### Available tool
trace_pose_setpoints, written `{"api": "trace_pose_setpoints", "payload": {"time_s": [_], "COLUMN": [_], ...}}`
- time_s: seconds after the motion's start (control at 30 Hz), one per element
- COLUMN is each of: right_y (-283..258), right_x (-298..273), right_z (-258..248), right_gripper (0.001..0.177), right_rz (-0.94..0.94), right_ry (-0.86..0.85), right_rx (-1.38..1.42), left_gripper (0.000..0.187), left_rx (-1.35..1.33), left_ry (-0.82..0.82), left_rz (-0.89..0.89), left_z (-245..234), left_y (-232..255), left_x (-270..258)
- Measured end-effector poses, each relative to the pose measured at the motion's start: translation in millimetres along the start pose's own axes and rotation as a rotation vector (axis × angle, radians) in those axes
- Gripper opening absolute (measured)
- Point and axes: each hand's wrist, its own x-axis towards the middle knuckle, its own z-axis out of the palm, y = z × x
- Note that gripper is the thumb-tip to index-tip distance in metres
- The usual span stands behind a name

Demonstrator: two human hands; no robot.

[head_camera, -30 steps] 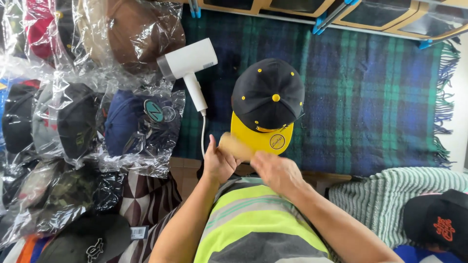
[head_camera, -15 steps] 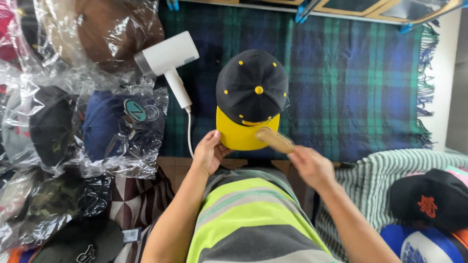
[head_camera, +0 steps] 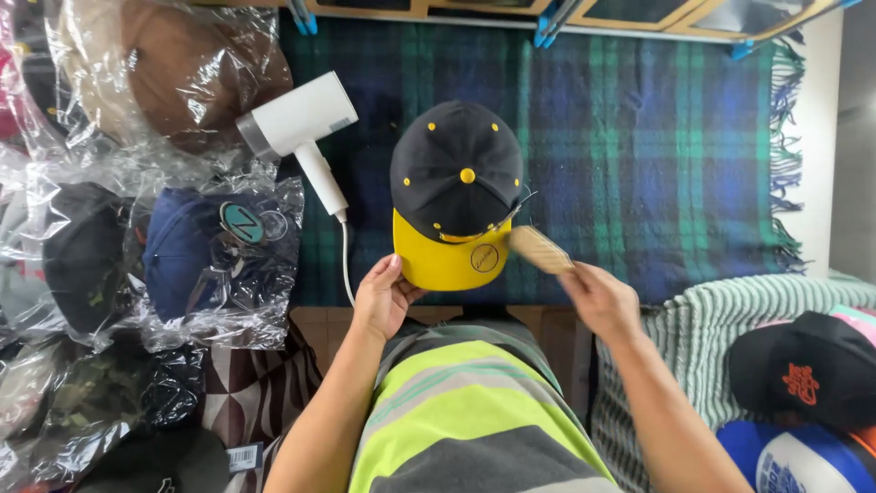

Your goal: Cleaning a baseball cap using a brush and lint roller, then inserting a cardboard support to maintain its shape.

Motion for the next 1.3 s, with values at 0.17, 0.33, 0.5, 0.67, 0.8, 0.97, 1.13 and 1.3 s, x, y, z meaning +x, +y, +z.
{"api": "trace_pose_setpoints", "payload": {"time_s": [0.17, 0.33, 0.5, 0.67, 0.8, 0.97, 1.13, 1.3], "right_y": [-83.6, -67.6, 1.7, -56.9, 19.0, -40.2, -25.3, -50.6], "right_x": [15.8, 24.4, 24.5, 49.5, 47.5, 33.2, 33.1, 38.3], "right_z": [-10.7, 11.5, -4.8, -8.9, -7.5, -9.9, 12.1, -11.3], "right_gripper": [0.006, 0.014, 0.014, 0.009, 0.015, 0.011, 0.017, 0.015], "right_rz": [-0.099, -0.201, -0.076, -0.285, -0.151, -0.206, -0.235, -0.251], "right_ry": [-0.034, -0.037, 0.029, 0.028, 0.104, 0.026, 0.021, 0.009], "right_rx": [0.111, 0.212, 0.015, 0.14, -0.036, 0.065, 0.139, 0.082], "left_gripper": [0.017, 0.017, 0.018, 0.018, 0.018, 0.018, 0.016, 0.018], "left_rx": [0.011, 0.011, 0.041, 0.057, 0.07, 0.06, 0.05, 0.045], "left_ry": [0.009, 0.028, 0.034, 0.027, 0.054, 0.055, 0.042, 0.053], "left_rz": [0.015, 0.026, 0.069, 0.055, 0.057, 0.076, 0.064, 0.08], "left_z": [1.2, -2.5, 1.3, 5.2, 12.2, 7.7, 5.9, 6.6], "left_y": [-1.7, -8.3, -3.6, -2.8, 4.1, -1.2, -1.8, -0.7], "left_x": [0.6, 2.2, 1.9, 2.3, -6.7, 2.9, 1.0, -0.7]}}
